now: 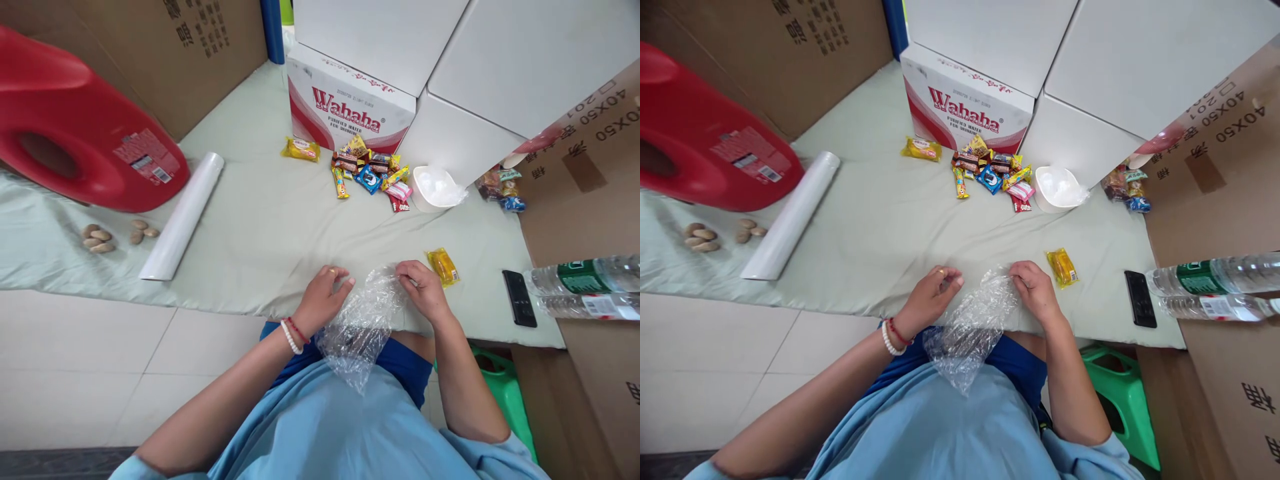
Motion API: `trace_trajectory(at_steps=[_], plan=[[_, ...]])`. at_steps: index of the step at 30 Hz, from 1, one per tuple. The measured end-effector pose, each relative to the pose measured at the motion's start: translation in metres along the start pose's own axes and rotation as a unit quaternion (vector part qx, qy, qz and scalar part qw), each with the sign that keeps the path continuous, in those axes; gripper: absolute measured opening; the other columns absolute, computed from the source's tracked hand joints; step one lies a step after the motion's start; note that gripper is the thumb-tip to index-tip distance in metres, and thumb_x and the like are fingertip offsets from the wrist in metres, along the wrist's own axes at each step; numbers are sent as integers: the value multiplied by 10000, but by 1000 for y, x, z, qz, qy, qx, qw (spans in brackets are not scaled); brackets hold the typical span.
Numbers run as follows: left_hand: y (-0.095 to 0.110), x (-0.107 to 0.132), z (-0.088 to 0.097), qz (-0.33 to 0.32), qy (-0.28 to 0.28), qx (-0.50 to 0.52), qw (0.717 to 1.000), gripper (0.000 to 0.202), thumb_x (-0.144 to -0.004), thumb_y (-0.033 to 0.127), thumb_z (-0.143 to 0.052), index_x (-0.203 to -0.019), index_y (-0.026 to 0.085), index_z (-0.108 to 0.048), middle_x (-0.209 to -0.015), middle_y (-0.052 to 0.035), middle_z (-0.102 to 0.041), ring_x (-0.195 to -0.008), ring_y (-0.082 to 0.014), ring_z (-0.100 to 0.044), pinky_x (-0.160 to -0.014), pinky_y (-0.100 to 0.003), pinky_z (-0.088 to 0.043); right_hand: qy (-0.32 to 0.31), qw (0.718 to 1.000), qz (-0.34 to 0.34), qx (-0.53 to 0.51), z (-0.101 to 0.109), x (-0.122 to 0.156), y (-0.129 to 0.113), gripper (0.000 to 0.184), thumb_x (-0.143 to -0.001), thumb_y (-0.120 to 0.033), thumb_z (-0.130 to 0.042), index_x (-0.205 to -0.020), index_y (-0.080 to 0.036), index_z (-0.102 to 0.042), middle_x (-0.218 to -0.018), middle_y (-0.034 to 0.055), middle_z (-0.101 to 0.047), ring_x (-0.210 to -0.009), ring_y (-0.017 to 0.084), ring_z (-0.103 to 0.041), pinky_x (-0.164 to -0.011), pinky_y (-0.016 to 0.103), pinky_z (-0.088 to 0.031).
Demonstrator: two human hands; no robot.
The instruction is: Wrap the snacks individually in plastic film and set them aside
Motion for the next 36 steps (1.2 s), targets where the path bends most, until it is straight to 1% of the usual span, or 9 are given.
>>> trace_trajectory(at_steps=[5, 10, 13, 17, 22, 26, 31, 34, 36], plan=[[1, -25, -21, 59, 3, 81, 995, 469, -919, 575, -648, -1151, 168, -653, -1177, -149, -712, -1082, -290, -682, -1024, -453, -520, -25, 996, 33, -81, -7, -12, -30, 160, -971, -346, -661, -940, -300, -811, -1156, 78, -768, -1022, 252, -713, -924, 436, -561], [-2, -16, -10, 128, 145, 122, 973, 735, -843, 481, -773, -1413, 102, -504, -1363, -211, -606, -1153, -278, -669, -1062, -439, -510, 16, 981, 38, -190, -4, -22, -39, 83, -940, -348, -758, -925, -297, -822, -1156, 80, -772, -1049, 253, -714, -903, 423, -573], [0, 6, -3, 165, 187, 156, 956, 895, -781, 430, -842, -1498, 106, -416, -1442, -225, -554, -1260, -290, -642, -1099, -436, -500, 78, 949, 34, -304, -6, -26, -37, 61, -877, -330, -842, -886, -286, -801, -1149, 58, -774, -1014, 220, -725, -944, 408, -582], [4, 30, -11, 210, 175, 254, 928, 997, -710, 382, -917, -1517, 148, -382, -1495, -230, -539, -1324, -306, -618, -1093, -429, -511, 152, 878, -29, -453, -25, -31, -33, 221, -781, -330, -929, -849, -267, -728, -1129, 24, -779, -987, 176, -734, -1002, 379, -595], [6, 34, -34, 279, 92, 412, 862, 801, -616, 414, -965, -1261, 170, -557, -1173, -139, -700, -1059, -256, -715, -821, -336, -582, 179, 781, -103, -589, -56, -42, -30, 282, -752, -293, -926, -887, -275, -680, -1121, 4, -776, -1108, 159, -732, -1124, 353, -575], [3, 14, -30, 233, 75, 459, 854, 469, -666, 489, -871, -837, 185, -556, -755, -5, -656, -660, -130, -641, -646, -259, -539, 180, 728, -145, -645, -60, -56, -13, 196, -804, -210, -840, -895, -252, -671, -1124, 26, -777, -1218, 171, -713, -1184, 384, -547], [-10, -13, 0, 172, 238, 403, 867, 283, -832, 410, -697, -882, 225, -487, -634, 85, -528, -468, -78, -449, -452, -190, -386, 174, 776, -237, -558, -38, -47, 11, 262, -823, -348, -858, -1001, -242, -696, -1093, 37, -775, -1074, 199, -757, -1066, 403, -619], [-9, -25, -1, 140, 262, 384, 874, 187, -914, 368, -598, -931, 246, -457, -633, 99, -483, -443, -88, -411, -410, -193, -343, 156, 824, -294, -459, -44, -26, 4, 484, -859, -651, -767, -1117, -251, -677, -1082, 69, -764, -1008, 225, -749, -851, 384, -663], [-6, -30, -7, 127, 265, 364, 884, 145, -947, 351, -556, -944, 250, -452, -631, 98, -471, -439, -96, -416, -410, -202, -350, 108, 860, -305, -394, -61, -16, -11, 584, -827, -720, -746, -1159, -245, -672, -1066, 79, -759, -990, 237, -729, -765, 360, -637]])
Point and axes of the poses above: each hand's wrist, its own x-axis away from the middle knuckle, its own z-axis out of the back of the hand, y = z × x, the point moved 5 cm from there along -x, towards the middle knuckle
